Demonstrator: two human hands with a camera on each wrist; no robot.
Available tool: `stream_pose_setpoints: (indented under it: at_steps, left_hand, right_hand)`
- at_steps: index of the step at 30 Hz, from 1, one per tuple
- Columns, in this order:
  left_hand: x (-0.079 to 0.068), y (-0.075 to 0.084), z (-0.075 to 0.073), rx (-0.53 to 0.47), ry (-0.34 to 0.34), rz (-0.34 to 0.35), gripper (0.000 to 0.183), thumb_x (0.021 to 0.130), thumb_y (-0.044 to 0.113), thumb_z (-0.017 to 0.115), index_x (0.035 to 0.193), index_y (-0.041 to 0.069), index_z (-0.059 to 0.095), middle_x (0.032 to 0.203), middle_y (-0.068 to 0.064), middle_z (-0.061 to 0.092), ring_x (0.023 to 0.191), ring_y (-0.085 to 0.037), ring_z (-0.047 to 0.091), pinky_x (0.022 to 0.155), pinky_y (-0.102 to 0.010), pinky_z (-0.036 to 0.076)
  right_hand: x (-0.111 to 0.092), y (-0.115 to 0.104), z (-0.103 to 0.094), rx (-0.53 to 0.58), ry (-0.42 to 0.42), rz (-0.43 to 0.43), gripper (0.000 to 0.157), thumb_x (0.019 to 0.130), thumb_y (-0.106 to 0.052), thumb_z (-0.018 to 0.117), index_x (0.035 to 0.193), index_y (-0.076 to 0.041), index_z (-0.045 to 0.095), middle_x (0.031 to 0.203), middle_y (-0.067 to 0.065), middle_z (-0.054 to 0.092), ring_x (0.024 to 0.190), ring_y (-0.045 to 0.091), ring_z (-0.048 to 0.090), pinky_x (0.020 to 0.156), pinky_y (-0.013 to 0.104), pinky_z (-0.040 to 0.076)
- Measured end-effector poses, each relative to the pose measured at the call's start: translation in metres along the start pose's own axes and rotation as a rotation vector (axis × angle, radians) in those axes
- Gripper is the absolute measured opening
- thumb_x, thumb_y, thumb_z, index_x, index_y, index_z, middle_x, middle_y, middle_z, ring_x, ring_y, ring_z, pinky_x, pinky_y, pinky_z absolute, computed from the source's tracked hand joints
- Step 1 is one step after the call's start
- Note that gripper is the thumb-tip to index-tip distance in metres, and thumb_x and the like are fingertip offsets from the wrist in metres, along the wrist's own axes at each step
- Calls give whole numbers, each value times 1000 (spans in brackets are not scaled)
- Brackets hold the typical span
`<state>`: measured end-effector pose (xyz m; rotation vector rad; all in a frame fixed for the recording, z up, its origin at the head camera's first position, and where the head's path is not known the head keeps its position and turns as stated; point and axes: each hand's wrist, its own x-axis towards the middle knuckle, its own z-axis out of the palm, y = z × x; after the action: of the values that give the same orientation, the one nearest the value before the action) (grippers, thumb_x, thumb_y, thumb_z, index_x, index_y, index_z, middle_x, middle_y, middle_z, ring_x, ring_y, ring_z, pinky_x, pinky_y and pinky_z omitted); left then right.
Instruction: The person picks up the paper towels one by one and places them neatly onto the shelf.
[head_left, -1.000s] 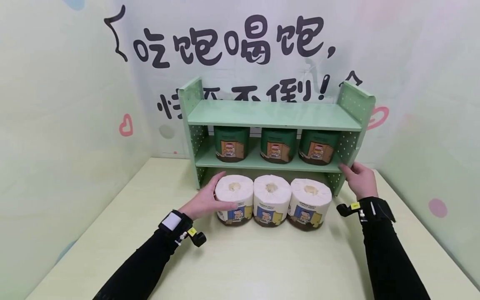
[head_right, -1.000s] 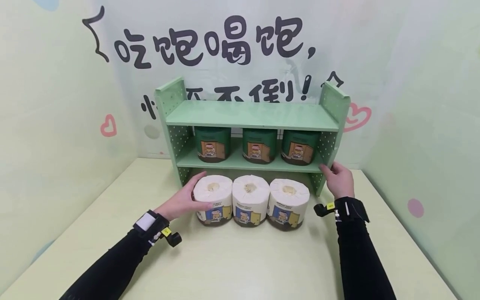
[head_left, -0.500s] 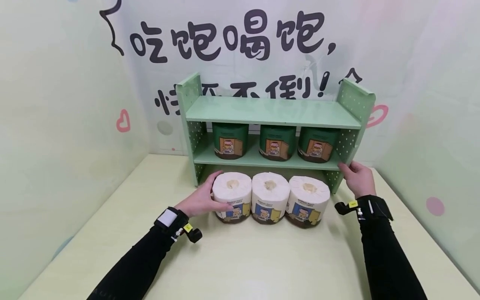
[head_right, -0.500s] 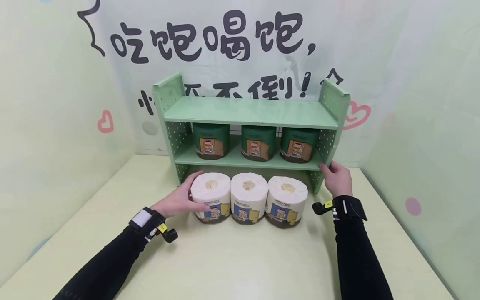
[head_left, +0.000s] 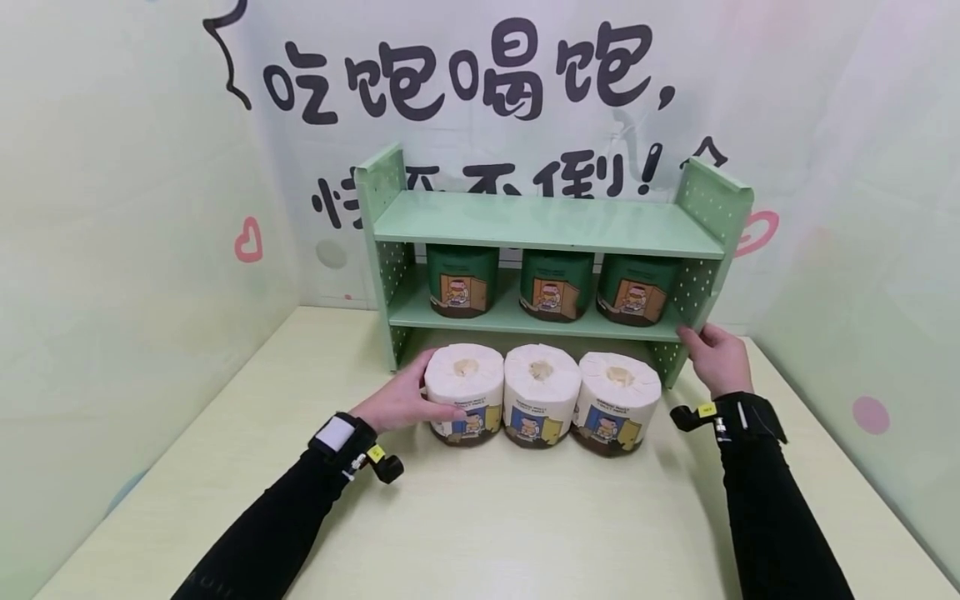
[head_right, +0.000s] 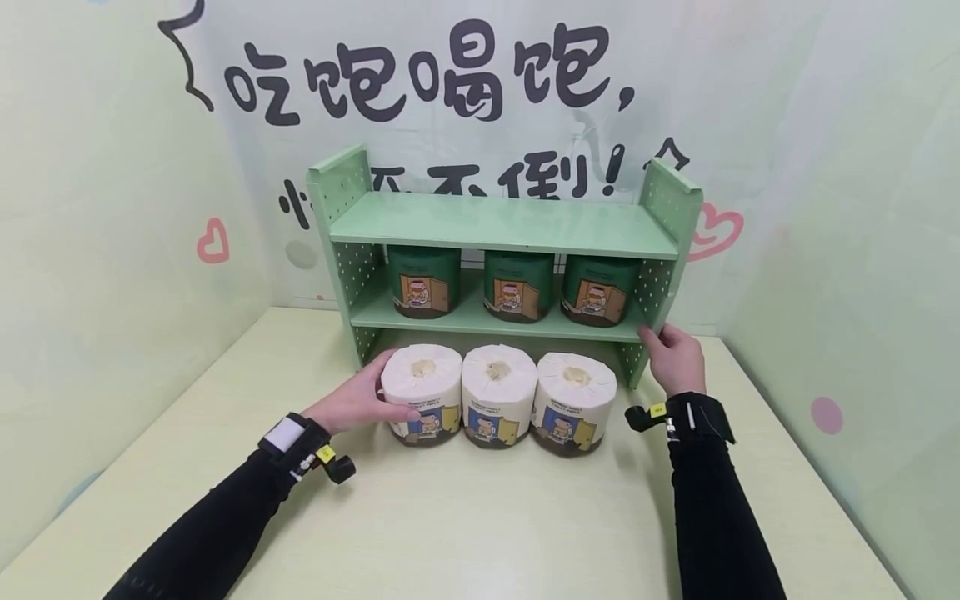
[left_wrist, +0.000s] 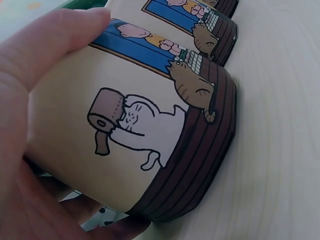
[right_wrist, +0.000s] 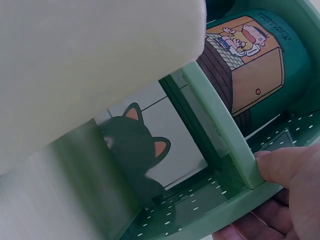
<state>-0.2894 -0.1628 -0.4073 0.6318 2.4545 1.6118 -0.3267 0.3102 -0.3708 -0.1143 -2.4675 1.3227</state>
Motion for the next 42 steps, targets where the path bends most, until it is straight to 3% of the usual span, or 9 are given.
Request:
stream_pose_setpoints:
  at_steps: [3,9,13,24,33,37,42]
  left_hand:
    - [-1,2,-2,2,1,-10,105,68,29,94,149,16,28,135,-5,51,120,-19,48,105,-55,36]
    - [-11,25,-6,7,-25,-11,99,73,21,91,149,7,29,135,-13,51,120,-24,48,105,-55,36]
    - [-15,33,-11,14,-40,5,94,75,18,89,148,5,30,134,-13,51,119,-22,49,104,-51,39]
    - [-16,41,-22,-51,-42,42,94,74,12,88,148,5,31,132,-14,53,118,-23,51,102,-52,41]
    - [-9,33,-34,-165,-64,145,91,77,9,86,148,10,30,134,-14,50,119,-25,50,99,-45,46]
    - [-9,42,-40,-224,-64,184,91,79,6,83,150,10,27,135,-16,49,119,-28,50,98,-47,47]
    - [-9,55,-44,-229,-44,208,86,81,4,79,150,11,28,136,-14,49,118,-29,51,96,-51,48]
  right_hand:
    - [0,-1,0,-1,1,0,53,103,-43,51,128,2,62,118,21,62,107,29,52,91,48,44]
    - [-1,-1,0,-10,8,3,52,103,-43,51,128,1,63,115,20,63,101,23,52,81,33,43]
    - [-1,-1,0,-9,9,3,52,103,-43,51,127,1,63,115,21,64,99,22,52,78,29,43]
    - [0,0,1,-16,23,11,51,102,-44,52,126,0,64,115,20,63,100,24,52,82,37,44]
    - [0,-3,1,-14,21,6,51,102,-44,53,122,1,65,109,20,64,91,22,51,72,29,42]
    - [0,-4,2,-7,19,10,50,102,-44,52,122,1,65,110,21,64,92,23,51,74,30,41]
    - [-1,-2,1,-7,21,21,49,102,-42,52,124,0,64,111,21,64,94,24,51,77,32,42]
